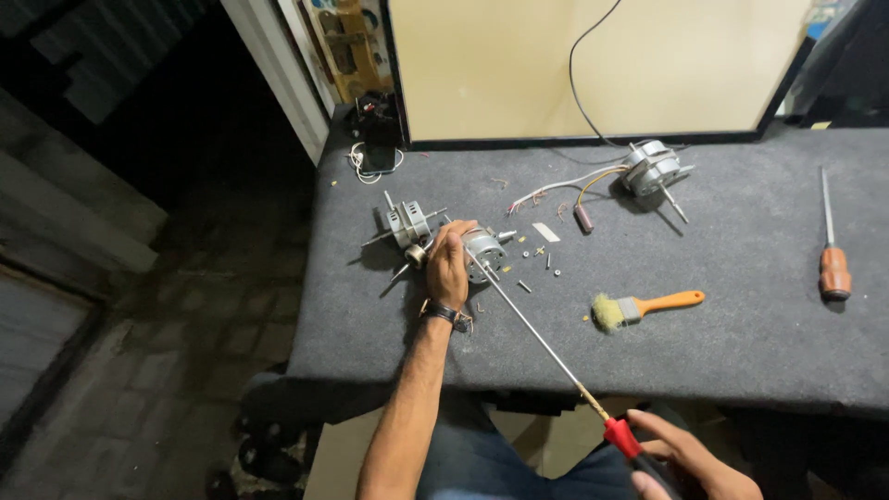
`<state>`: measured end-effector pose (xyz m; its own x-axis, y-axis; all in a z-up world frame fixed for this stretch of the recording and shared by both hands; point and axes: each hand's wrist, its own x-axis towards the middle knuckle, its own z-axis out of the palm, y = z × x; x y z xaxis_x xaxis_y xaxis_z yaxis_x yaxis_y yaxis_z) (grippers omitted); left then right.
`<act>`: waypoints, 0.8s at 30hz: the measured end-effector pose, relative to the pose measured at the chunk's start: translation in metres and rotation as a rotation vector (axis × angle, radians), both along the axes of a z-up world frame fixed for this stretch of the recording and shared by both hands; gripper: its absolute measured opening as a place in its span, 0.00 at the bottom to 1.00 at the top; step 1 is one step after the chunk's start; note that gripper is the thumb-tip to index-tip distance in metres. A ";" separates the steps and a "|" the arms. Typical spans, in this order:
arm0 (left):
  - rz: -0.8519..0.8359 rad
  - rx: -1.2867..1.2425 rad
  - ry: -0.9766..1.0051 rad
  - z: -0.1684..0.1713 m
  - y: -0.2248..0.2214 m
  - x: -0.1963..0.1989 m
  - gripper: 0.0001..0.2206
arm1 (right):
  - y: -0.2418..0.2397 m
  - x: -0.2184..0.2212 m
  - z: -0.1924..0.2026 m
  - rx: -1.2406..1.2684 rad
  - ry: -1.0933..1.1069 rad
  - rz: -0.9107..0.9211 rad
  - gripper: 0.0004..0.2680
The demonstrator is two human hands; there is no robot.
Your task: Repairing small electric motors by disassembling components, cleaning them with a brush, and inspecting the coils.
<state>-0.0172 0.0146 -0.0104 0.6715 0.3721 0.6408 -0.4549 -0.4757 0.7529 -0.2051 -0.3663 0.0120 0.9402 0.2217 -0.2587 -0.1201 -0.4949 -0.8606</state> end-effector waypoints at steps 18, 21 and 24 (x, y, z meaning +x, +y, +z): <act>-0.447 -0.376 0.192 -0.024 0.045 0.001 0.20 | -0.003 -0.007 -0.044 0.047 -0.559 -0.415 0.15; -0.411 -0.391 0.196 -0.020 0.042 -0.002 0.18 | -0.009 -0.009 -0.039 -0.209 -0.623 -0.449 0.20; -0.404 -0.336 0.205 -0.026 0.045 0.001 0.19 | -0.097 0.028 -0.127 0.275 -0.148 -0.386 0.21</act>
